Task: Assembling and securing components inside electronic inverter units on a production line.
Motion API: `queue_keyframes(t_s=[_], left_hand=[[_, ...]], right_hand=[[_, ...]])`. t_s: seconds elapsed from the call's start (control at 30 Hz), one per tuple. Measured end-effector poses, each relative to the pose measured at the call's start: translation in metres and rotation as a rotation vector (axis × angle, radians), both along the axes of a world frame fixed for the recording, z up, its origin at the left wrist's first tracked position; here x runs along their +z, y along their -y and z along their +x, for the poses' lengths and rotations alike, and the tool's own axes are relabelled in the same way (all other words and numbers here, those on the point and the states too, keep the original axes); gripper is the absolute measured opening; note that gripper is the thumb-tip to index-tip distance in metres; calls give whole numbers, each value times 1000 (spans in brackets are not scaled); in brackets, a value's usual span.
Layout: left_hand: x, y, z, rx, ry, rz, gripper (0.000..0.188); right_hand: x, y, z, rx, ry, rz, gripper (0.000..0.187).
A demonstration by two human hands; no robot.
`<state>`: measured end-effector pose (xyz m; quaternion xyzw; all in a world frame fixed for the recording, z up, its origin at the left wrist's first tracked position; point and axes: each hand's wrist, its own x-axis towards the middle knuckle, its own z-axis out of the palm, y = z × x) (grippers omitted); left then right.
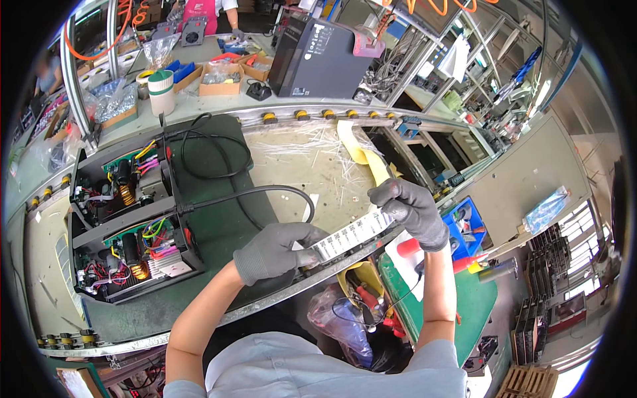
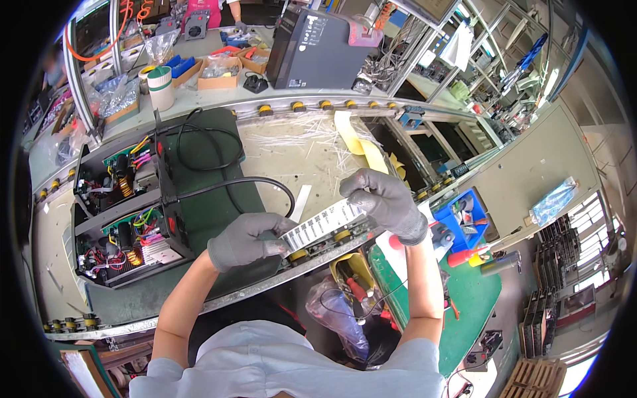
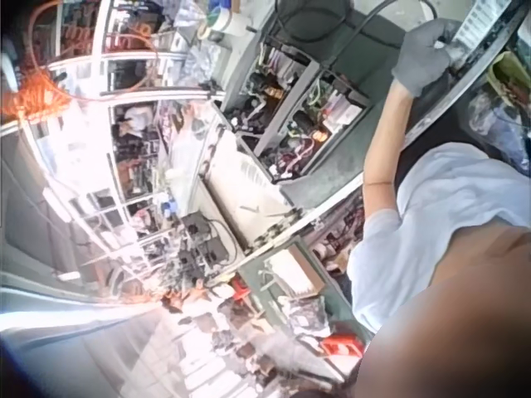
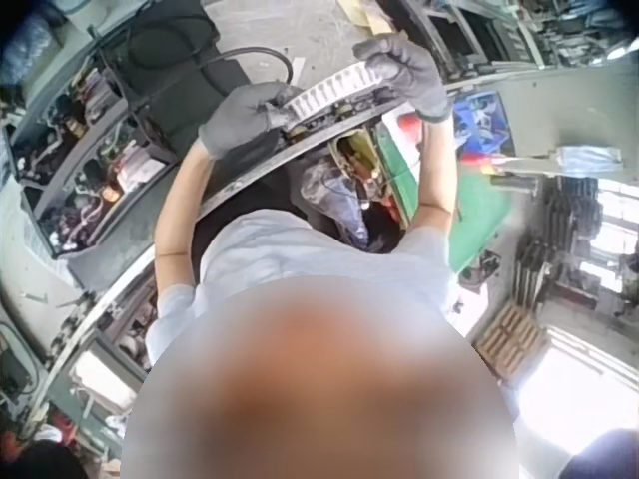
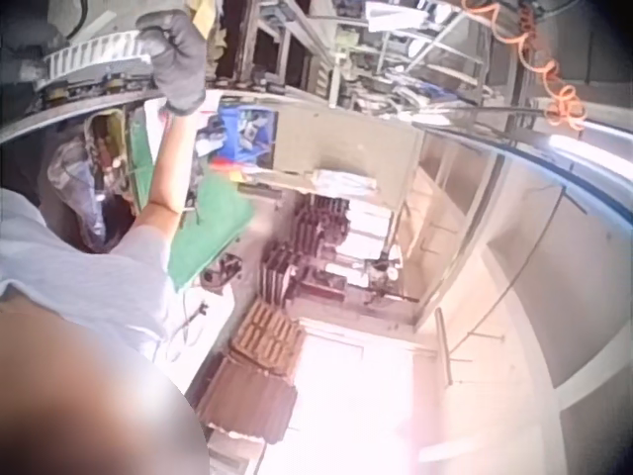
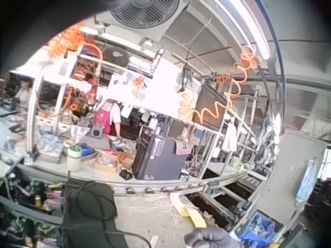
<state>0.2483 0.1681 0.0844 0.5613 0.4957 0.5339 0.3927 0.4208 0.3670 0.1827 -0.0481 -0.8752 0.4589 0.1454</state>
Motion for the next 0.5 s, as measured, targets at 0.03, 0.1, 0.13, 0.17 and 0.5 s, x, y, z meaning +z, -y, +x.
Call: queue_keyframes(t_s=[0.03,0.1,0.13,0.17,0.5], left_hand=[[-2,1,1,31,26,9,33],[-2,1,2,97,19,13,32],[-2,1,2,103,18,15,32],[-3,0,2,124,-18,55,32],[-25,-3,3,533,-305,153,32]], right_hand=[[-1,2,-3,1,-12,-65,16],[-8,3,-9,44,-24,-193,20],[-13,3,-13,51,-24,-191,20],[-20,5,-17,73,-15,-238,21],[-49,28,-44,114,37,-420,35]])
